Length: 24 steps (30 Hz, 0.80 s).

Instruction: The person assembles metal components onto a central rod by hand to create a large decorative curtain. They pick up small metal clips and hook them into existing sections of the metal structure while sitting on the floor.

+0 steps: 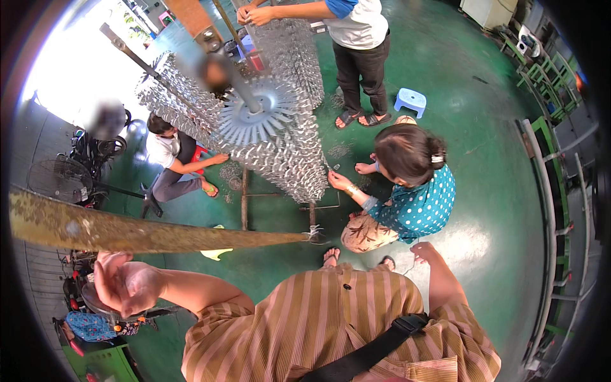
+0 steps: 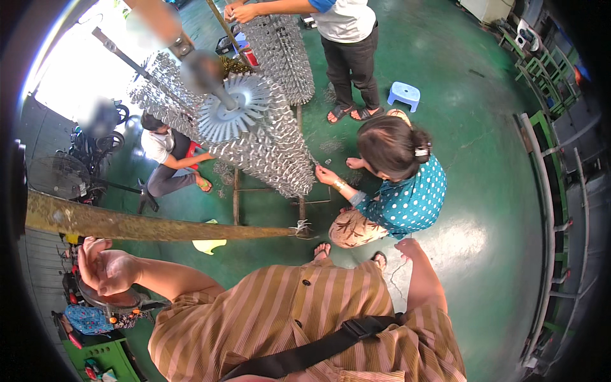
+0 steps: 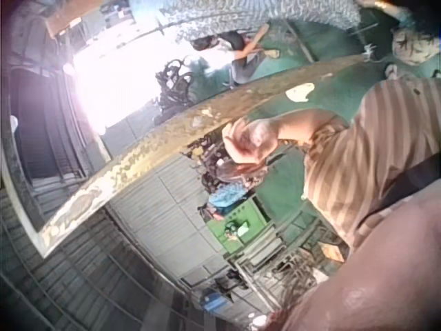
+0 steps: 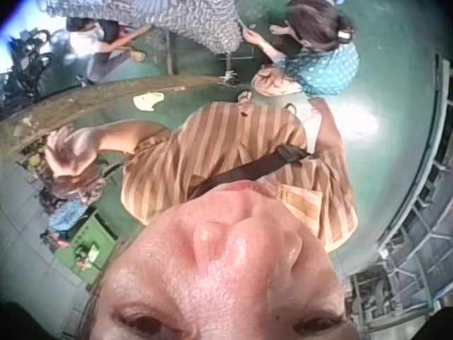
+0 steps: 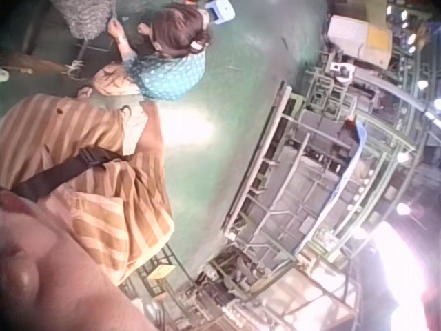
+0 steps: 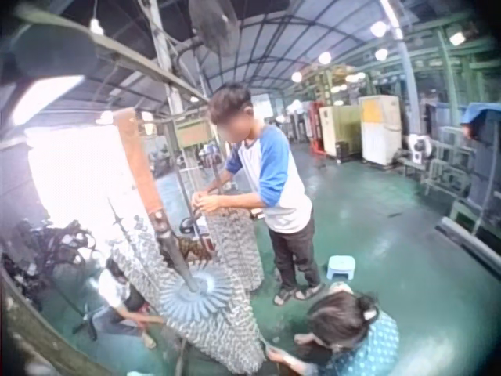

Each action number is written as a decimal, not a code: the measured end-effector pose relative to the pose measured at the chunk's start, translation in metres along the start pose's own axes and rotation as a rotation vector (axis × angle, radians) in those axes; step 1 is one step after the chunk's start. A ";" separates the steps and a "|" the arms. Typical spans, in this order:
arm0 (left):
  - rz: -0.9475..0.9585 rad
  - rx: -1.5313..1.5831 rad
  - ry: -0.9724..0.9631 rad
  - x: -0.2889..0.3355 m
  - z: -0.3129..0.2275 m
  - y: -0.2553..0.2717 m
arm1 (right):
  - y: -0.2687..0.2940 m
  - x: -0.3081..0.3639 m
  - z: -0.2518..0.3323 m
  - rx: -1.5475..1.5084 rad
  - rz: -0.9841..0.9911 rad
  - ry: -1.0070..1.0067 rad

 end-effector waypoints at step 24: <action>0.700 0.251 0.149 0.107 -0.550 -0.328 | 0.414 -0.064 -0.286 -0.314 -0.002 -0.198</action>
Point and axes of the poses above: each hand's wrist, its own x-axis away from the middle knuckle, its own y-axis out of the back of the hand, z = x × y, the point moved 6 cm from there along -x, towards the middle knuckle, and after that the axes turned 15 degrees about -x, right-handed, at the moved point
